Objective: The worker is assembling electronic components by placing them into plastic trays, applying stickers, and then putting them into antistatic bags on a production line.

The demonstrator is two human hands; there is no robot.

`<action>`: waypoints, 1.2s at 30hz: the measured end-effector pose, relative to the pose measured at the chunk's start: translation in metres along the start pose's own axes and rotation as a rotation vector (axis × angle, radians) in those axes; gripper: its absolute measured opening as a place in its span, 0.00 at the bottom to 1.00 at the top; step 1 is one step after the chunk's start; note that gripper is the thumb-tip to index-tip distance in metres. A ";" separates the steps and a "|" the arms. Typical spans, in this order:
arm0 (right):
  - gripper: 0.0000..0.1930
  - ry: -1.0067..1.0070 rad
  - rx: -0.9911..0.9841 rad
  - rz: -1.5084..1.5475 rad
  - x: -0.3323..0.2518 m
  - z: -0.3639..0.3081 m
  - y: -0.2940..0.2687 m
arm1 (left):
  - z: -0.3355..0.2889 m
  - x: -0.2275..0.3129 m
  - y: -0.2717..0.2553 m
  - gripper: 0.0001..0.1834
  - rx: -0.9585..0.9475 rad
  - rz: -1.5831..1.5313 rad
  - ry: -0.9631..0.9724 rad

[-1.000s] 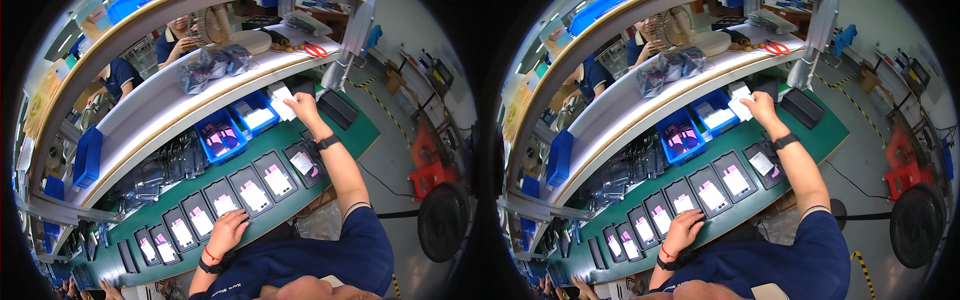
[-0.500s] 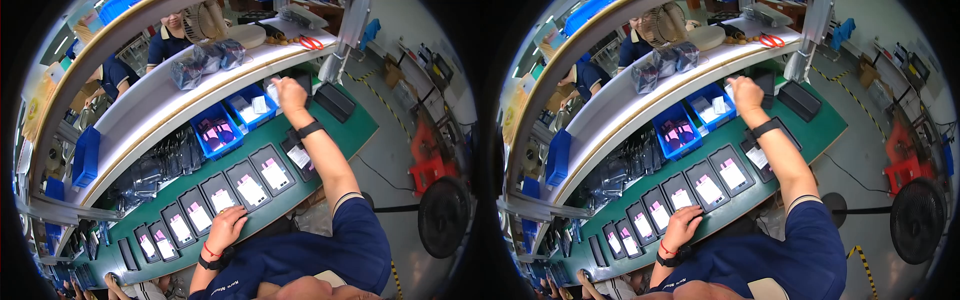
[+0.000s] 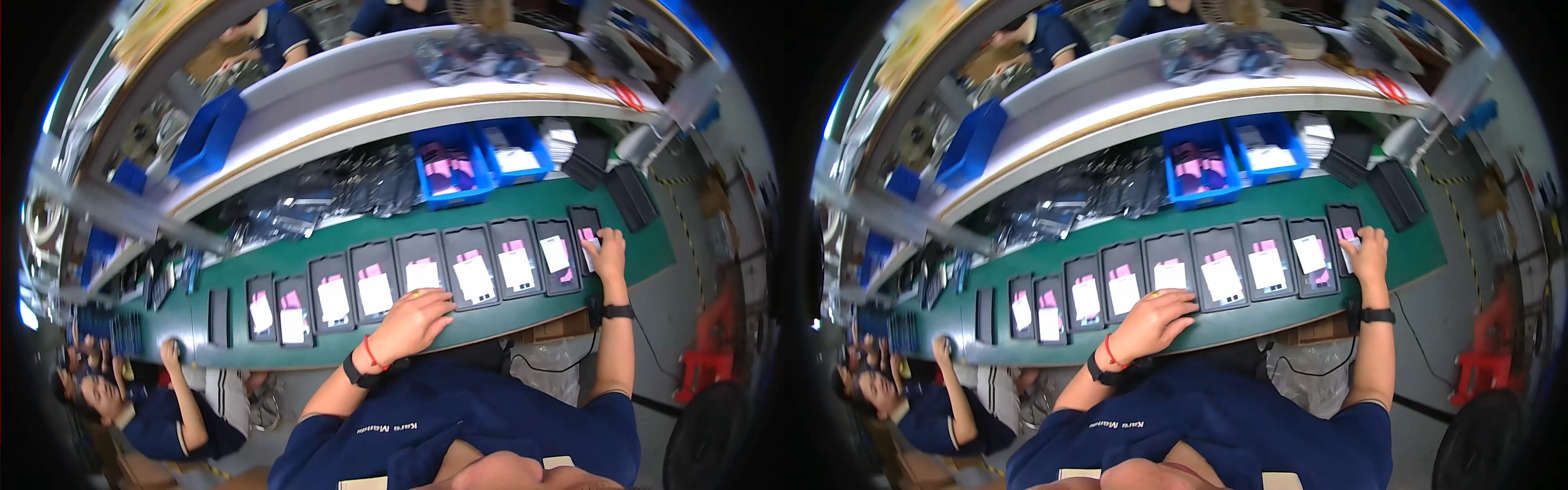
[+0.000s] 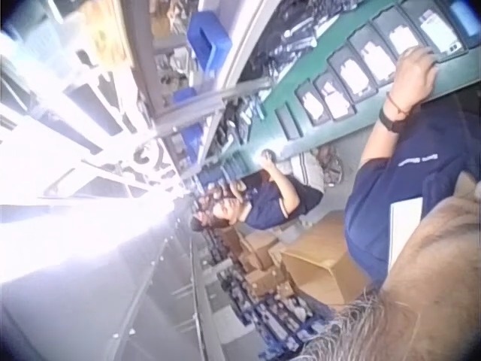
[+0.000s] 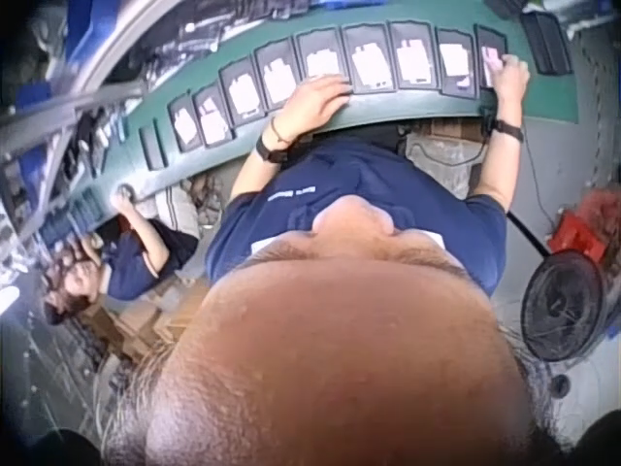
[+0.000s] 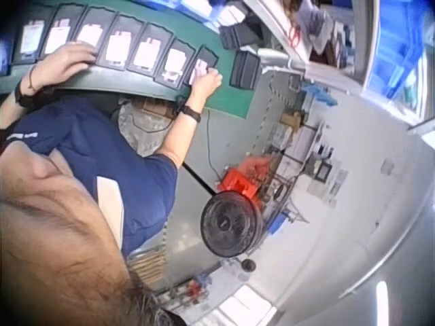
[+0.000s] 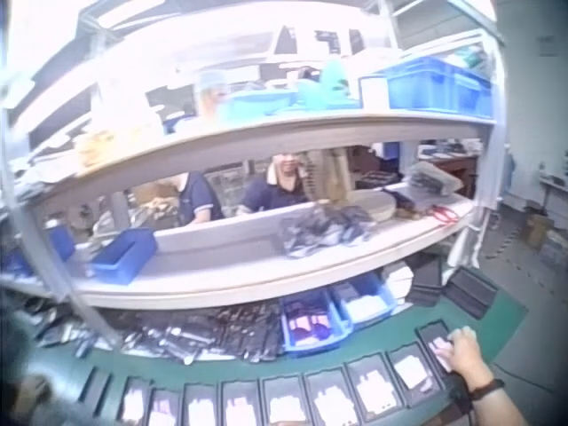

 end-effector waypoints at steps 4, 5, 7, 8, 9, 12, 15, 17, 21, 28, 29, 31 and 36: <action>0.19 -0.068 -0.050 0.021 -0.020 0.000 0.006 | -0.010 0.008 -0.003 0.11 0.041 0.016 -0.045; 0.19 -0.130 -0.079 0.076 -0.033 0.003 0.011 | -0.013 0.011 -0.005 0.11 0.063 0.028 -0.065; 0.23 -0.200 -0.050 -0.026 -0.068 -0.011 -0.007 | -0.019 0.009 -0.006 0.11 0.114 0.080 -0.136; 0.27 -0.313 -0.112 -0.050 -0.093 -0.021 -0.012 | -0.023 0.006 -0.008 0.11 0.127 0.085 -0.118; 0.29 -0.396 -0.174 -0.065 -0.110 -0.037 -0.011 | -0.029 0.002 -0.010 0.12 0.138 0.090 -0.095; 0.27 -0.421 -0.501 -0.192 -0.143 -0.087 0.005 | -0.066 -0.014 -0.047 0.11 0.183 0.089 -0.113; 0.34 -0.404 -0.377 -0.208 -0.146 -0.096 0.008 | -0.117 -0.036 -0.100 0.12 0.248 0.190 -0.202; 0.34 -0.385 -0.331 -0.199 -0.163 -0.091 -0.006 | -0.158 -0.065 -0.139 0.13 0.280 0.254 -0.313; 0.35 -0.591 -0.255 -0.037 -0.260 -0.080 -0.057 | -0.215 -0.140 -0.212 0.11 0.258 0.410 -0.595; 0.26 -1.052 -0.386 0.066 -0.461 -0.052 -0.027 | -0.237 -0.180 -0.244 0.12 0.336 0.336 -0.662; 0.25 -1.071 -0.431 0.044 -0.479 -0.048 -0.014 | -0.238 -0.180 -0.237 0.12 0.311 0.391 -0.602; 0.26 -1.084 -0.462 -0.014 -0.508 -0.036 0.015 | -0.230 -0.178 -0.222 0.12 0.246 0.384 -0.569; 0.37 -1.100 -0.248 -0.232 -0.552 -0.003 0.082 | -0.210 -0.168 -0.181 0.12 0.226 0.295 -0.491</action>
Point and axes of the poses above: each hand's wrist, its own z-axis towards the middle knuckle, its own y-axis out of the palm, x = y × z, the point moved 6 cm from there along z, towards the middle knuckle, and after that the axes turned 5 degrees about -x, right-handed, at the moved point
